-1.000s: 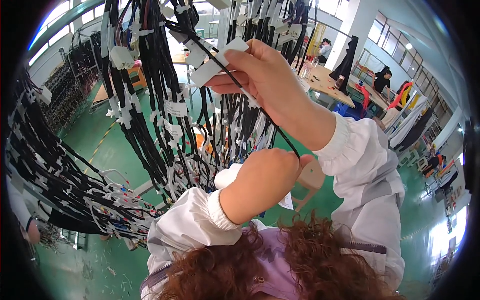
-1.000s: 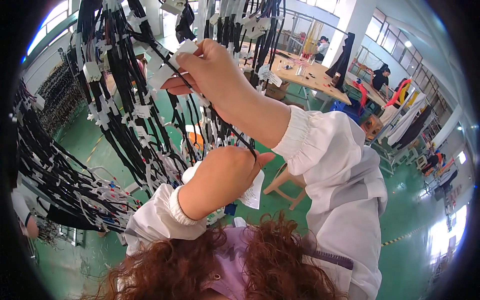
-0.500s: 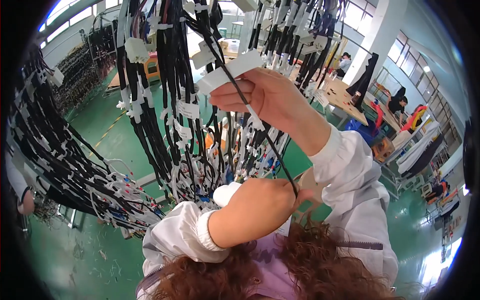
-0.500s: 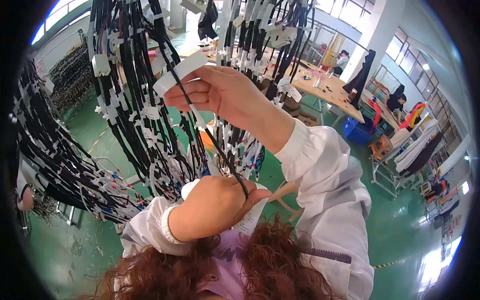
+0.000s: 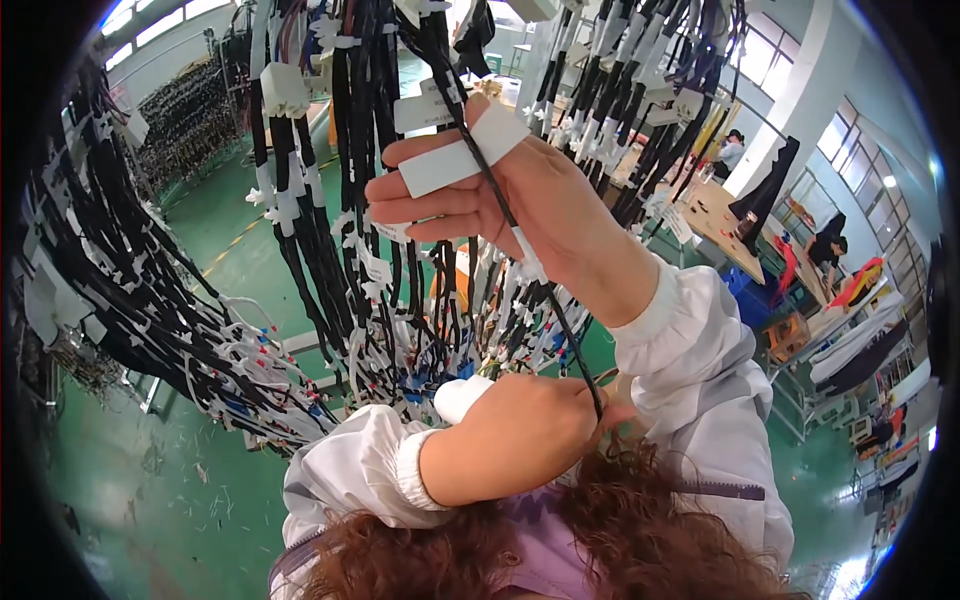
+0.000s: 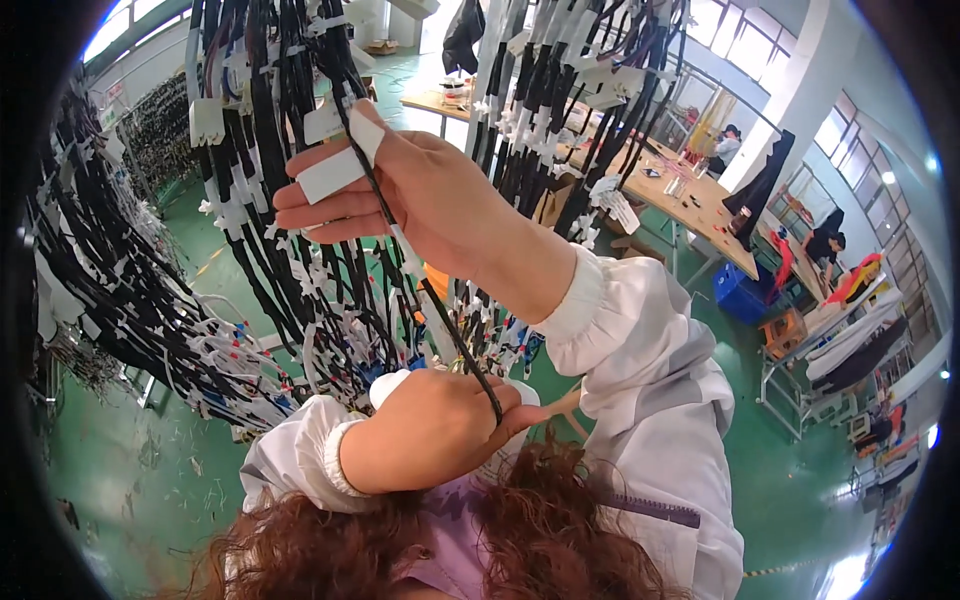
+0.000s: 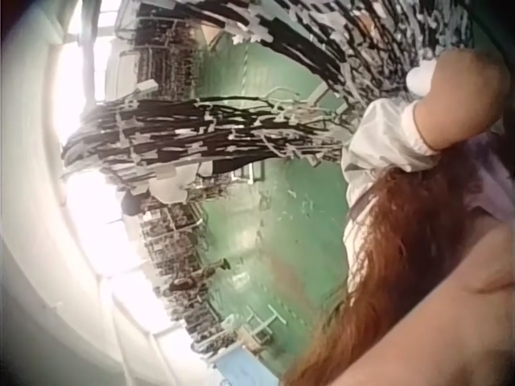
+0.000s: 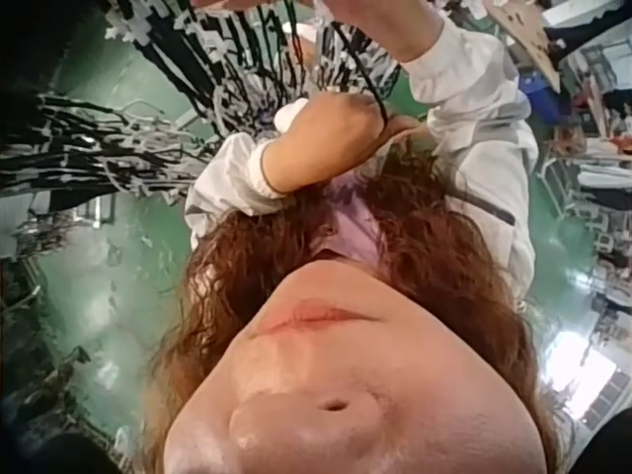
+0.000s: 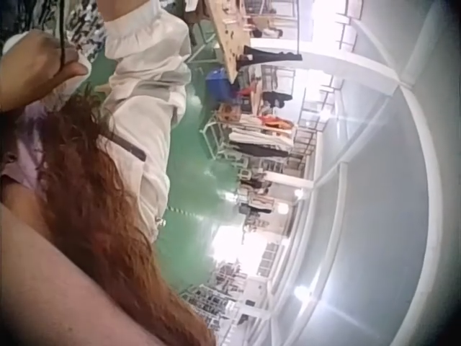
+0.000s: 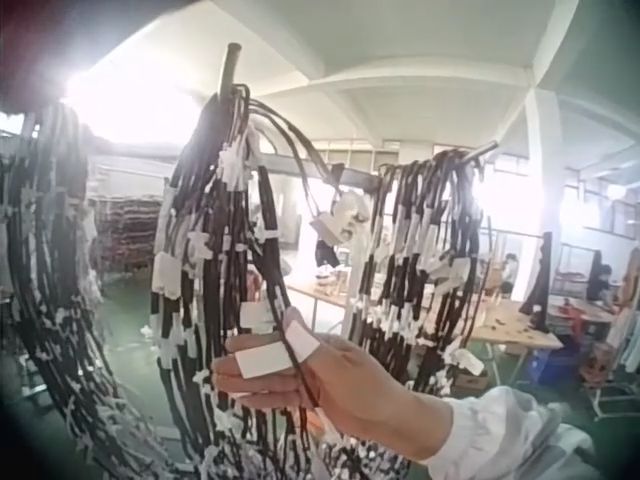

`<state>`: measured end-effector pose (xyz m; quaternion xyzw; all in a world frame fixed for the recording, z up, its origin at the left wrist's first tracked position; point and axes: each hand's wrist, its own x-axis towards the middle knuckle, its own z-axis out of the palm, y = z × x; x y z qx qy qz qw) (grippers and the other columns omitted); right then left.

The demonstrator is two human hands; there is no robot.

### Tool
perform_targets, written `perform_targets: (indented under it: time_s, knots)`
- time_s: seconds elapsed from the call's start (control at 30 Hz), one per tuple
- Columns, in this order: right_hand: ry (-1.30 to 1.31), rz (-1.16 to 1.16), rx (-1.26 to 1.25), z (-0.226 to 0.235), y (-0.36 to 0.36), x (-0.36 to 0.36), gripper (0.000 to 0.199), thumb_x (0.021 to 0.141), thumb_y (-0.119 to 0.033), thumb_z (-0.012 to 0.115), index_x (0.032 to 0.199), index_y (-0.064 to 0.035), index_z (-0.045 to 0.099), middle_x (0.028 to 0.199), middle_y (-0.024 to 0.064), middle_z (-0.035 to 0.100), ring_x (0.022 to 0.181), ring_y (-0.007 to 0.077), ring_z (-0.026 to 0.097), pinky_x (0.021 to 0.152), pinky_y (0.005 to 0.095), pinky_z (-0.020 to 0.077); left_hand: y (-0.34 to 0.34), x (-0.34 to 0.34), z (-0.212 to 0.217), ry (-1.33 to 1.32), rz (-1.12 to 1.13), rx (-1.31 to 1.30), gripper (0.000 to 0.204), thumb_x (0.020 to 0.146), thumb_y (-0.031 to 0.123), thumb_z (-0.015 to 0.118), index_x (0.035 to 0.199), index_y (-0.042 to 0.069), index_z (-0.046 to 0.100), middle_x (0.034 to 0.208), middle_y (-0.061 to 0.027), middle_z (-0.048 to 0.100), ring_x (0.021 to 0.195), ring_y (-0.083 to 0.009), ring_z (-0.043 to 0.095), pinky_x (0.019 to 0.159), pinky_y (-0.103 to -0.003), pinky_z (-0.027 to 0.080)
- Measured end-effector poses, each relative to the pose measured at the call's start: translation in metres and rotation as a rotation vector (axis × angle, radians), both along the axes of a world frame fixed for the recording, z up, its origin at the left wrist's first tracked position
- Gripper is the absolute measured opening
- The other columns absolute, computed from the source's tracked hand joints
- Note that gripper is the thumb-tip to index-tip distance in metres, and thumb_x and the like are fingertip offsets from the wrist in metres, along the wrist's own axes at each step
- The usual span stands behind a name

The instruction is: Applying adhesive identification tags to specific wires within a large cable harness assembly.

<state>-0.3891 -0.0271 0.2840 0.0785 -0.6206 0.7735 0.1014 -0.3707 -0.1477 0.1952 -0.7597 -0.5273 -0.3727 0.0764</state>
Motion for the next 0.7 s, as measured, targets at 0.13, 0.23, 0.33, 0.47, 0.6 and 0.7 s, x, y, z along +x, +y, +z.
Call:
perform_targets:
  time_s: [0.13, 0.23, 0.33, 0.47, 0.6, 0.7]
  knots:
    - [-0.036, -0.051, 0.062, 0.004, -0.004, 0.0, 0.064, 0.094, -0.047, 0.025, 0.114, 0.0083, 0.05, 0.102, 0.0239, 0.06, 0.091, 0.0293, 0.063, 0.076, 0.032, 0.0537, 0.0, -0.002, -0.004, -0.011, 0.005, -0.005, 0.035, 0.085, 0.032, 0.056, 0.064, 0.005, 0.052, 0.043, -0.0078, 0.046, 0.036, -0.0252, 0.049, 0.034, -0.035, 0.038]
    - [-0.037, -0.114, 0.114, 0.004, -0.005, 0.004, 0.064, 0.094, -0.048, 0.026, 0.11, 0.0082, 0.052, 0.099, 0.0224, 0.062, 0.089, 0.0282, 0.064, 0.075, 0.0314, 0.0537, 0.001, -0.002, -0.005, -0.006, 0.012, -0.024, 0.035, 0.085, 0.032, 0.055, 0.064, 0.005, 0.052, 0.043, -0.0077, 0.046, 0.036, -0.0251, 0.05, 0.034, -0.035, 0.038]
    - [-0.008, -0.148, 0.14, 0.001, -0.008, 0.005, 0.066, 0.093, -0.05, 0.027, 0.107, 0.0078, 0.055, 0.095, 0.0202, 0.064, 0.087, 0.0273, 0.065, 0.073, 0.0305, 0.0538, 0.003, -0.003, -0.009, -0.014, -0.006, -0.011, 0.034, 0.085, 0.031, 0.056, 0.063, 0.005, 0.052, 0.043, -0.0076, 0.046, 0.037, -0.0245, 0.05, 0.034, -0.035, 0.038]
    - [0.013, -0.231, 0.161, 0.001, -0.013, 0.005, 0.066, 0.09, -0.054, 0.034, 0.097, 0.0079, 0.058, 0.086, 0.0185, 0.065, 0.079, 0.0254, 0.066, 0.069, 0.0294, 0.0542, 0.003, -0.005, -0.01, 0.004, -0.018, -0.023, 0.034, 0.084, 0.03, 0.057, 0.062, 0.006, 0.05, 0.044, -0.0078, 0.045, 0.038, -0.0253, 0.049, 0.034, -0.036, 0.038]
    - [-0.006, -0.292, 0.262, 0.002, -0.016, 0.005, 0.069, 0.09, -0.055, 0.031, 0.095, 0.0078, 0.059, 0.084, 0.0181, 0.066, 0.078, 0.0253, 0.067, 0.068, 0.0303, 0.0548, 0.001, -0.007, -0.009, -0.073, -0.047, -0.025, 0.036, 0.084, 0.031, 0.058, 0.06, 0.006, 0.048, 0.044, -0.0087, 0.044, 0.039, -0.0273, 0.049, 0.036, -0.037, 0.038]
    - [-0.008, -0.318, 0.268, 0.003, -0.018, 0.005, 0.069, 0.09, -0.055, 0.031, 0.094, 0.0083, 0.059, 0.082, 0.0182, 0.066, 0.077, 0.0255, 0.067, 0.067, 0.0299, 0.0551, -0.002, -0.011, -0.007, -0.066, -0.06, -0.041, 0.04, 0.082, 0.035, 0.059, 0.058, 0.005, 0.048, 0.045, -0.0095, 0.045, 0.039, -0.0282, 0.049, 0.037, -0.036, 0.039]
